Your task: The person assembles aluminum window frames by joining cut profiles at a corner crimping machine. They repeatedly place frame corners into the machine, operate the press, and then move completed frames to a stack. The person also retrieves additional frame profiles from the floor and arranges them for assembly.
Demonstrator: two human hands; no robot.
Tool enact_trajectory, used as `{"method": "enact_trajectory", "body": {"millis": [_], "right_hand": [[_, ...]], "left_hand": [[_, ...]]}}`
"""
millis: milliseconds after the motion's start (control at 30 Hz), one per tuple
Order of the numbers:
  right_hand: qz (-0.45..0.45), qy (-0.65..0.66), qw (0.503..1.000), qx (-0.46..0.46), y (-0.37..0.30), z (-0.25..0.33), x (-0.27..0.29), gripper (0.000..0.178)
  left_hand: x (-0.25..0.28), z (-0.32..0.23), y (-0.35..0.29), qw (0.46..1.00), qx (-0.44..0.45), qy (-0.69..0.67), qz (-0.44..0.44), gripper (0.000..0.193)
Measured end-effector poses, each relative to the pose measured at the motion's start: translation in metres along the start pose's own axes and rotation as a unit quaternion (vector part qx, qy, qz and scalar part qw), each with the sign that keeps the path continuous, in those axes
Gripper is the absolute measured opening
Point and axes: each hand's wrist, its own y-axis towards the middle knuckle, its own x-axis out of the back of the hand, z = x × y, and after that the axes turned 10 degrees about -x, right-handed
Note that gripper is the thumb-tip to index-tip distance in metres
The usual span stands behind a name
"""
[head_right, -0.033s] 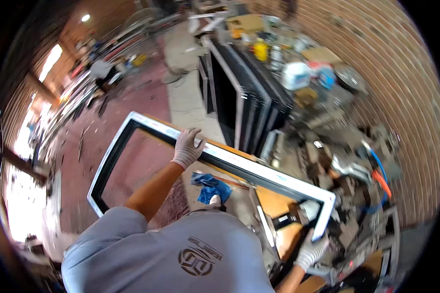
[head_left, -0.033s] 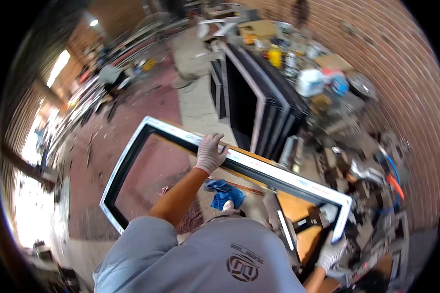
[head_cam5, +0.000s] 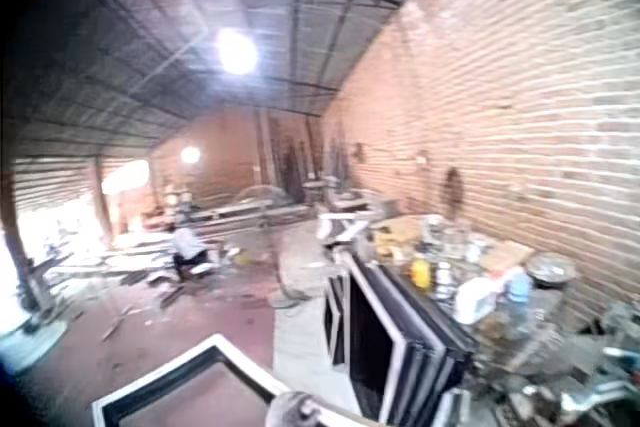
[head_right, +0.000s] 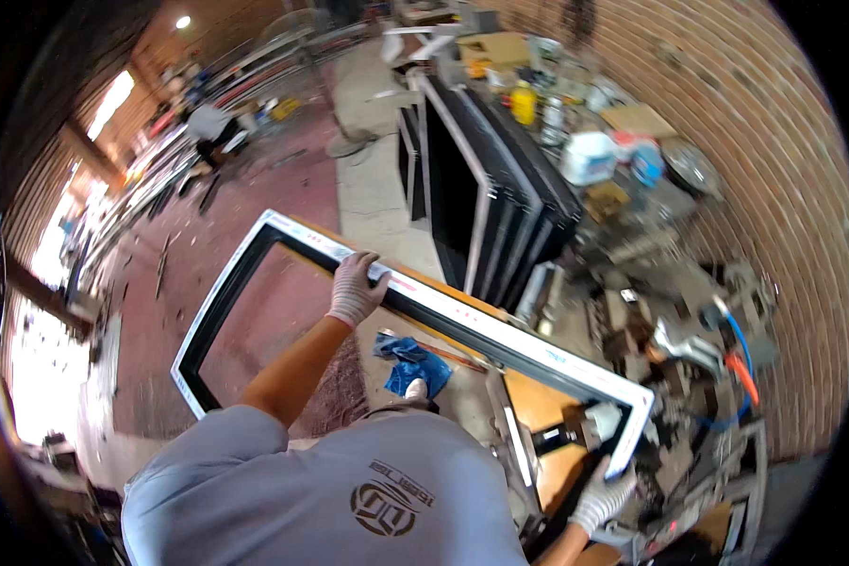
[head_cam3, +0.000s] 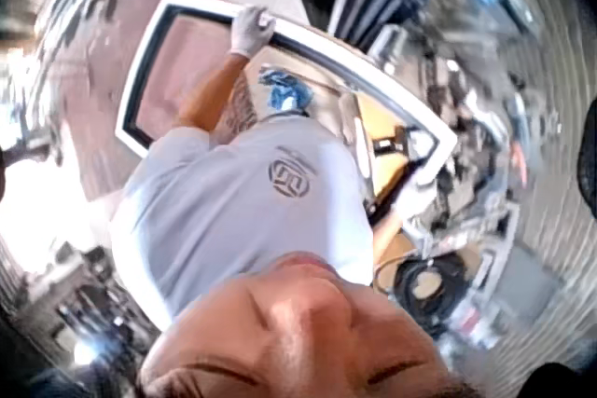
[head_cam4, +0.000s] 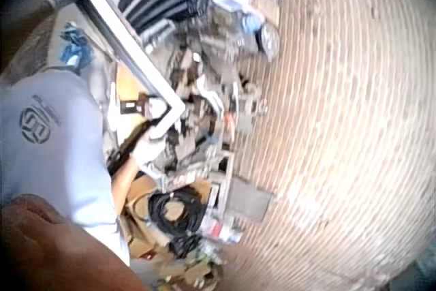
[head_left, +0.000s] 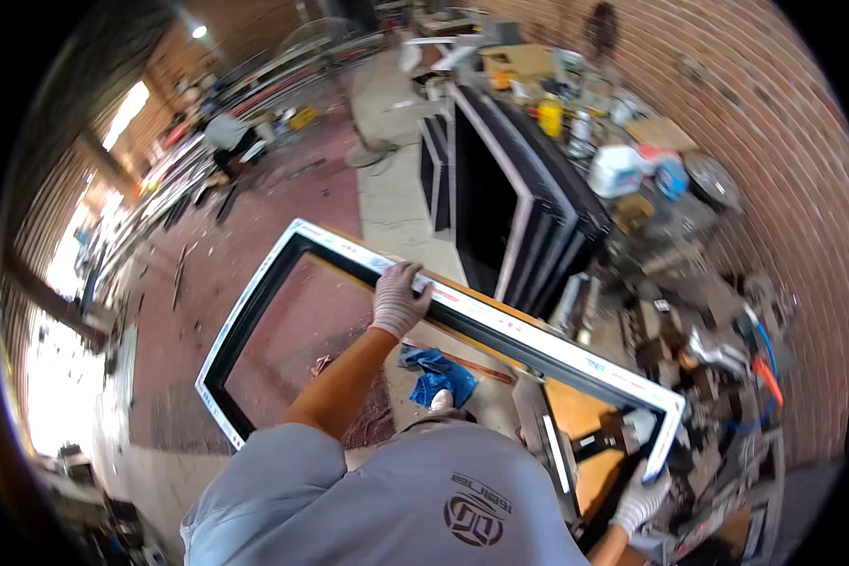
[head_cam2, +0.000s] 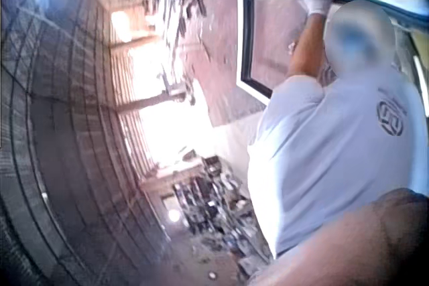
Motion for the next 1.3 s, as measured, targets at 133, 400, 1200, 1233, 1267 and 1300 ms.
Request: {"method": "enact_trajectory", "body": {"millis": [133,400,1200,1233,1267,1300], "right_hand": [[0.012,-0.144,0.989,-0.012,-0.002,0.056,0.003,0.062],[0.081,-0.351,0.932,-0.024,-0.031,0.124,0.024,0.076],[-0.089,-0.322,0.940,-0.073,-0.238,-0.033,0.302,0.052],[-0.068,-0.360,0.915,-0.168,-0.261,-0.048,0.303,0.050],[-0.039,-0.354,0.869,-0.342,-0.268,0.019,0.284,0.053],[-0.041,-0.421,0.877,-0.226,-0.291,-0.111,0.329,0.063]], "left_hand": [[0.073,0.166,-0.082,0.958,0.215,0.185,0.051,0.055],[0.222,0.370,-0.223,0.819,0.426,0.385,0.016,0.071],[0.185,0.304,-0.017,0.933,0.324,-0.118,0.107,0.068],[0.188,0.273,0.000,0.937,0.304,-0.117,0.124,0.067],[0.169,0.282,-0.009,0.942,0.248,-0.214,0.069,0.063],[0.154,0.277,-0.003,0.926,0.224,-0.294,0.075,0.060]]}}
